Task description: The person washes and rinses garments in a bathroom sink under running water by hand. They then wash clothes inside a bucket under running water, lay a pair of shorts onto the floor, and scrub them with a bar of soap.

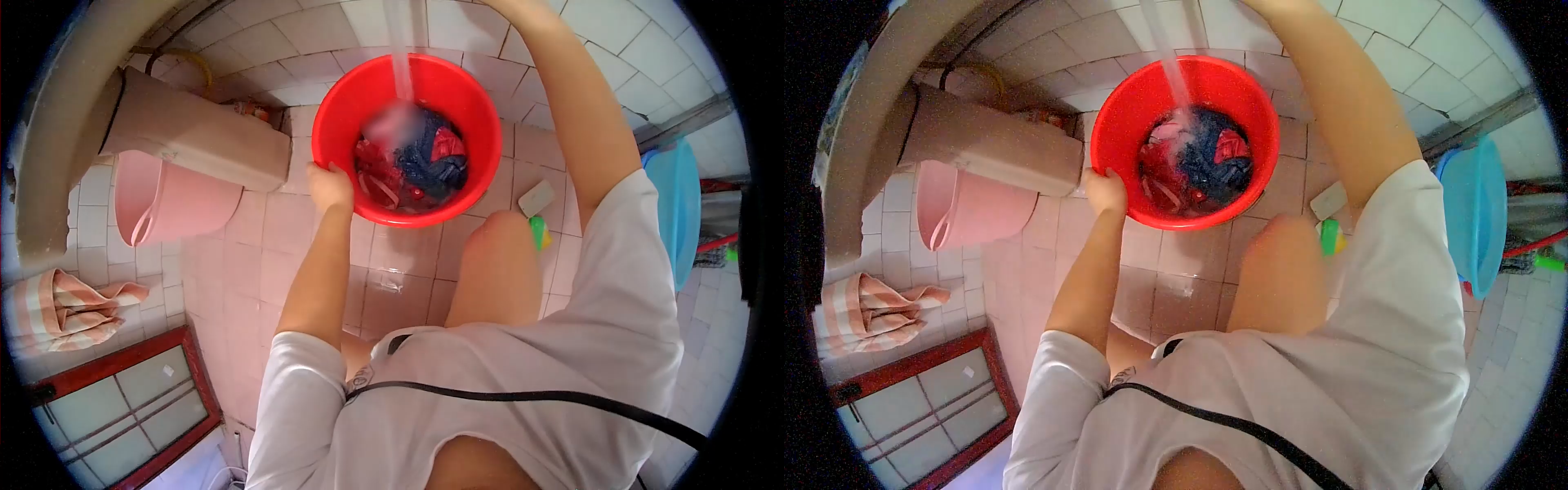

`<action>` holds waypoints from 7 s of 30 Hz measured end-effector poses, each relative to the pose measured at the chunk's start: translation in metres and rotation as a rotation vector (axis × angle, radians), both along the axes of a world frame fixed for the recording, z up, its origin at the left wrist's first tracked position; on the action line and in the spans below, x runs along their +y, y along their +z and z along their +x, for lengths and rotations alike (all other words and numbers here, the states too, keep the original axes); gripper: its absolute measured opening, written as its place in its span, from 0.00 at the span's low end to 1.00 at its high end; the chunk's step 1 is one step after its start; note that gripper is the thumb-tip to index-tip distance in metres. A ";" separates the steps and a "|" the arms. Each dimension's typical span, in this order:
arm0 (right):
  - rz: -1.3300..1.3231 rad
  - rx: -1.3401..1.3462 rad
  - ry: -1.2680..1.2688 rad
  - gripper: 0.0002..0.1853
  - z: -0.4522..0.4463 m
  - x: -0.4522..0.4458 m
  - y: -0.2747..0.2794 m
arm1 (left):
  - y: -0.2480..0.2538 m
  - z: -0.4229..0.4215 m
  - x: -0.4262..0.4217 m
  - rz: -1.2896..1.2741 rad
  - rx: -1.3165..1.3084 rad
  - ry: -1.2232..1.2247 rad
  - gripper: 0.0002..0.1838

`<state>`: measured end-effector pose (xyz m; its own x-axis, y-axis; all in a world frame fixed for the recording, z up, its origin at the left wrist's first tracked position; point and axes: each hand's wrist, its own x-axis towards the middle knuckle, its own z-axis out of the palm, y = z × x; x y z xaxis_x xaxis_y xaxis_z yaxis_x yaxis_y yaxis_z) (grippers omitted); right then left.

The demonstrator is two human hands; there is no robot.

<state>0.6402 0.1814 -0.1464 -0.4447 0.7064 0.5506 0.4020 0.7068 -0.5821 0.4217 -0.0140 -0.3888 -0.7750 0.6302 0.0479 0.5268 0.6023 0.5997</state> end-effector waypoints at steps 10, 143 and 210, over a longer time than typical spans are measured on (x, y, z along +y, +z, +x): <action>0.168 -0.046 -0.096 0.20 -0.004 0.000 -0.006 | 0.006 0.004 0.000 -0.009 -0.011 0.005 0.14; -0.907 -1.152 -0.059 0.15 0.177 -0.269 -0.358 | 0.022 0.270 -0.212 0.232 -0.985 -0.853 0.15; -0.535 0.243 -0.395 0.14 0.290 -0.333 -0.204 | 0.117 0.169 -0.127 0.176 0.337 -0.983 0.11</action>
